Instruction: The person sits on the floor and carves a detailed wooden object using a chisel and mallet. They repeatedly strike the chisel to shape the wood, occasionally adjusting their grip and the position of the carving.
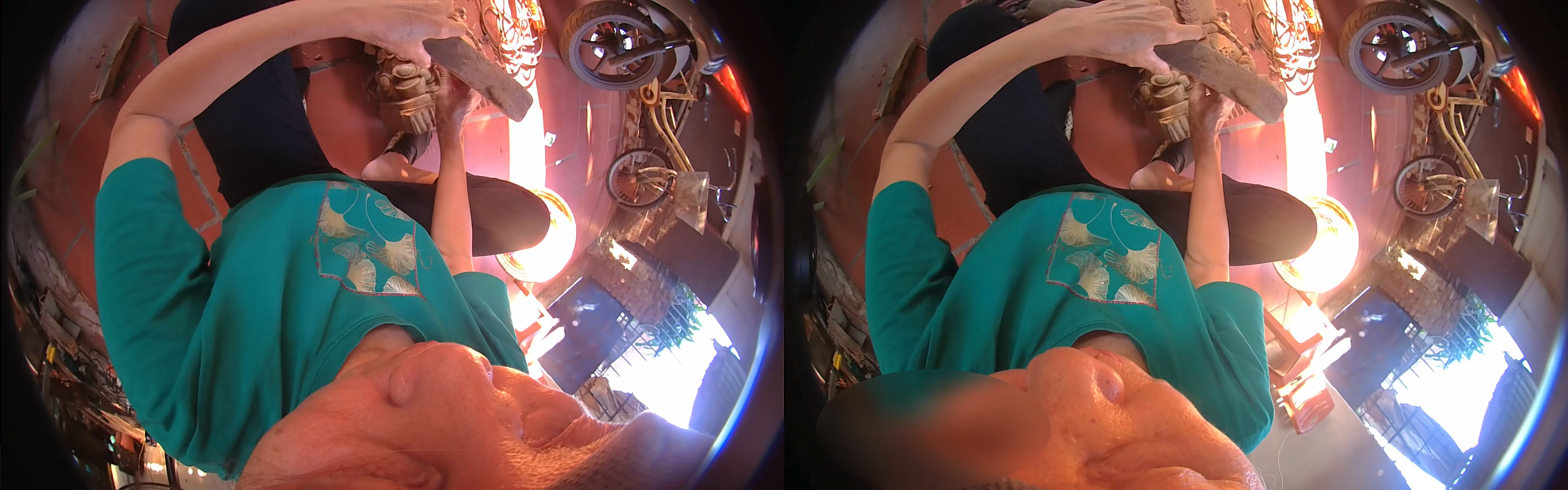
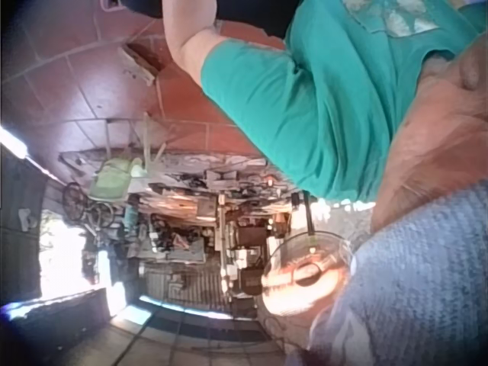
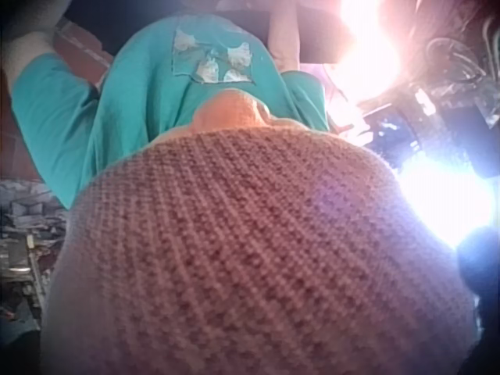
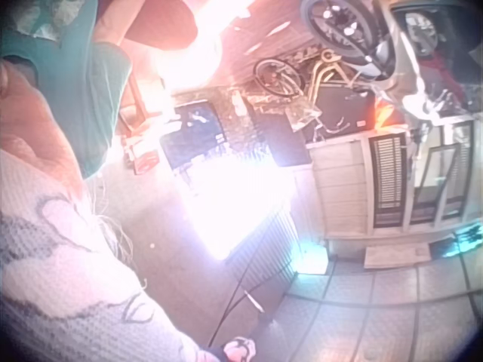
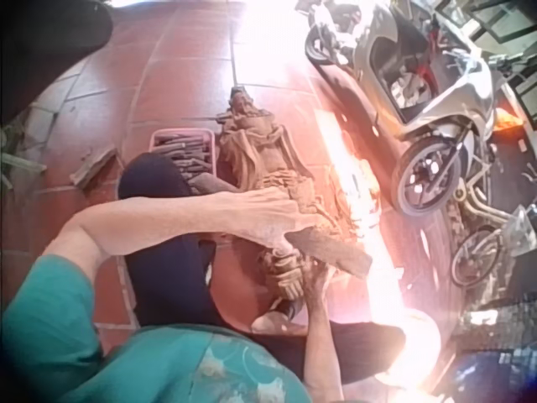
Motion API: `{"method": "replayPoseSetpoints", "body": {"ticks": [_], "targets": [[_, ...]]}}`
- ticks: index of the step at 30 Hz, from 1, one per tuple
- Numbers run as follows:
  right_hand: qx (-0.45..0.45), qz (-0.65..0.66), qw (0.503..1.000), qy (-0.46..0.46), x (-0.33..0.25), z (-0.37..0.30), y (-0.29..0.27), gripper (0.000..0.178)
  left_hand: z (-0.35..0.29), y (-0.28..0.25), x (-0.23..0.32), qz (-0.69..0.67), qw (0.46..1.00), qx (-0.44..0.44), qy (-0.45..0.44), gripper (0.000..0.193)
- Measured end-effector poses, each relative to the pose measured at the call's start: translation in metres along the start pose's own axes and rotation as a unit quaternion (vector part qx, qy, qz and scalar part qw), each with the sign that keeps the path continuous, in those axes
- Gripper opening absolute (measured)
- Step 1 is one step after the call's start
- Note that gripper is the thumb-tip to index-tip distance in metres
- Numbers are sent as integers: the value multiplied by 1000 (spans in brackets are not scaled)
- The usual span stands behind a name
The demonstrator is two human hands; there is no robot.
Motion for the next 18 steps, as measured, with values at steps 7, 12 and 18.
{"method": "replayPoseSetpoints", "body": {"ticks": [7,12,18], "targets": [[-41,-28,998,30,-18,5,5,26,1,-24,7,-13,994,103,39,58],[-23,-47,998,-18,-16,4,4,27,8,-15,-1,-12,996,69,52,56],[-38,27,998,46,-20,15,21,26,10,-23,-4,-4,993,106,48,54]]}}
Point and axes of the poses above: each hand's wrist, its own z-axis towards the middle knuckle, its own y-axis out of the palm, x = y × z, the point moved 9 cm from there along z, towards the middle knuckle, and after that the axes turned 12 degrees about x, right-handed, at the moved point
